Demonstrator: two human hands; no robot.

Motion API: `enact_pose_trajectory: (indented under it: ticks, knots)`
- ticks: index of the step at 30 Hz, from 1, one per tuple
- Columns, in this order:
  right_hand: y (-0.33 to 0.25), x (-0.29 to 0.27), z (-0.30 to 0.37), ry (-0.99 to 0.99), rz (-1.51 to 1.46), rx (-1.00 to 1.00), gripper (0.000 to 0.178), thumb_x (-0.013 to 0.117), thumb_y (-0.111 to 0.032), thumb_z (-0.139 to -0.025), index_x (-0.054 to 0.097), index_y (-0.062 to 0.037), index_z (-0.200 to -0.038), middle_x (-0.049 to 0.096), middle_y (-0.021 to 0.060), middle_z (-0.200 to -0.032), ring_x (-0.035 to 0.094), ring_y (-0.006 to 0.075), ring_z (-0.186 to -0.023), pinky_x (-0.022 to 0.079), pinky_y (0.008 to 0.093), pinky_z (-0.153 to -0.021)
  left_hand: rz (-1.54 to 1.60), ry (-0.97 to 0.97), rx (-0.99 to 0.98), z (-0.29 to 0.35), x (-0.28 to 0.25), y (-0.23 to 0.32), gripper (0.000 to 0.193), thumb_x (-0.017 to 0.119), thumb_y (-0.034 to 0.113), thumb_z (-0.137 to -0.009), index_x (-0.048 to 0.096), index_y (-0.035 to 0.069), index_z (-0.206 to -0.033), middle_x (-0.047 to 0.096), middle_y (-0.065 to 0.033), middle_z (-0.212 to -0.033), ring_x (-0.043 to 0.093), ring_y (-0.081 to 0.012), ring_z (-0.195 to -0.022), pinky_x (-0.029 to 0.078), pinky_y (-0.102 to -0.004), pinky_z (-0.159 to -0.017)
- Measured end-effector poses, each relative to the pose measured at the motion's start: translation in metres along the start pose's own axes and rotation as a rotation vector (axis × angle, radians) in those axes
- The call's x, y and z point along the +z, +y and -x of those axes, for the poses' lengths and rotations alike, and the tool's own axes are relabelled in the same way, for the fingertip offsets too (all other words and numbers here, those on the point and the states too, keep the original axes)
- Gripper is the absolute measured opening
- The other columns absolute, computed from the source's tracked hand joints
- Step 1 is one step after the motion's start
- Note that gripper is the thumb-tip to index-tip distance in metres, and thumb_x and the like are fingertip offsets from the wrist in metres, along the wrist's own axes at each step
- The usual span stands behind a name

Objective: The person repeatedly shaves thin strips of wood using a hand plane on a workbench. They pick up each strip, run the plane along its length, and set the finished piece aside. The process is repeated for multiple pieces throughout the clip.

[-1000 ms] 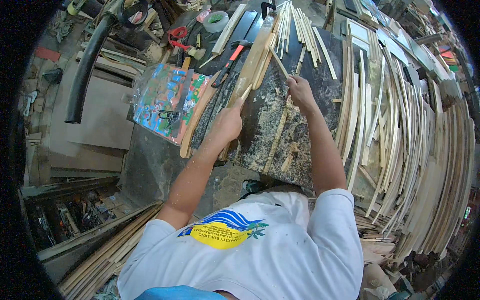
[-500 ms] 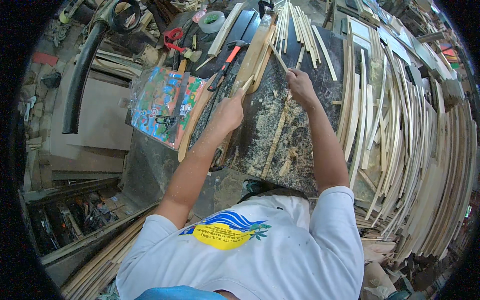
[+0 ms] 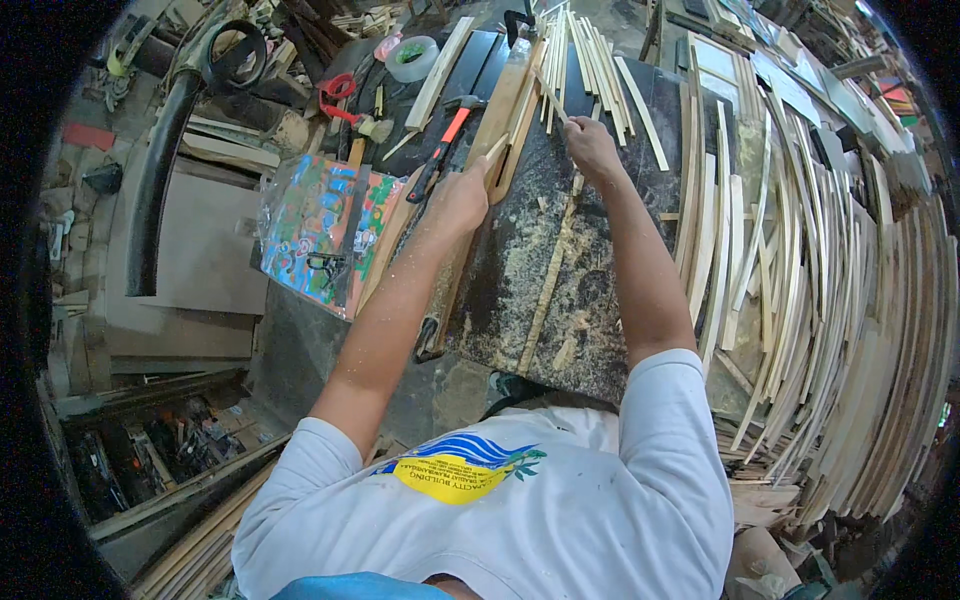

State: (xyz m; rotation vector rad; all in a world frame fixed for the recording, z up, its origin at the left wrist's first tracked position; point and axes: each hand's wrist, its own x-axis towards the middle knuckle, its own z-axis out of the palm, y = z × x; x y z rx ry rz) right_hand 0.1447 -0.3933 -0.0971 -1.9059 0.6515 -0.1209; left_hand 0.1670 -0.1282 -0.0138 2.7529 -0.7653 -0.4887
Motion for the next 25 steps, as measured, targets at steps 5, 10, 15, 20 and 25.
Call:
enact_pose_trajectory:
  ticks: [5, 10, 15, 20, 25]
  knots:
    - [0.006, -0.001, -0.026, 0.093, 0.074, -0.069, 0.045, 0.056, -0.033, -0.109, 0.068, -0.0027, -0.140, 0.069, 0.0088, -0.085, 0.067, 0.0192, -0.073, 0.054, 0.0364, -0.068, -0.015, 0.023, 0.000, -0.044, -0.002, 0.013, 0.042, 0.050, 0.013, -0.104, 0.057, 0.002, -0.145, 0.073, -0.0344, -0.116, 0.071, -0.0510, -0.114, 0.056, -0.0599, -0.099]
    - [-0.029, -0.009, 0.020, 0.101, 0.068, 0.059, 0.046, 0.052, -0.038, -0.110, 0.063, -0.0080, -0.144, 0.075, 0.0241, -0.119, 0.074, 0.0390, -0.107, 0.057, 0.0507, -0.095, -0.009, 0.096, 0.019, -0.113, -0.010, 0.017, 0.048, 0.051, 0.011, -0.101, 0.056, 0.008, -0.148, 0.071, -0.0377, -0.115, 0.070, -0.0532, -0.113, 0.054, -0.0612, -0.099]
    - [0.020, -0.035, 0.095, 0.212, 0.355, 0.074, 0.034, 0.057, -0.032, -0.108, 0.068, -0.0074, -0.129, 0.075, 0.0234, -0.108, 0.070, 0.0424, -0.105, 0.055, 0.0521, -0.096, 0.046, 0.293, 0.235, -0.136, -0.020, 0.052, 0.053, 0.057, 0.019, -0.102, 0.051, 0.008, -0.154, 0.071, -0.0380, -0.110, 0.071, -0.0530, -0.106, 0.055, -0.0609, -0.092]
    - [0.082, -0.133, 0.138, 0.522, 0.492, -0.140, 0.025, 0.063, -0.025, -0.102, 0.076, -0.0041, -0.102, 0.075, 0.0227, -0.100, 0.069, 0.0448, -0.099, 0.055, 0.0515, -0.094, 0.318, 0.169, 0.330, -0.075, -0.004, 0.080, 0.059, 0.051, 0.010, -0.105, 0.044, 0.011, -0.164, 0.071, -0.0318, -0.105, 0.072, -0.0446, -0.089, 0.055, -0.0503, -0.079]
    - [0.172, -0.267, 0.163, 0.904, 0.812, 0.050, 0.020, 0.061, -0.020, -0.100, 0.077, -0.0109, -0.090, 0.075, 0.0192, -0.094, 0.075, 0.0316, -0.080, 0.060, 0.0493, -0.066, 0.544, -0.103, 0.294, -0.009, 0.031, 0.087, 0.056, 0.050, 0.011, -0.107, 0.049, 0.013, -0.163, 0.073, -0.0262, -0.121, 0.074, -0.0318, -0.084, 0.056, -0.0444, -0.078]
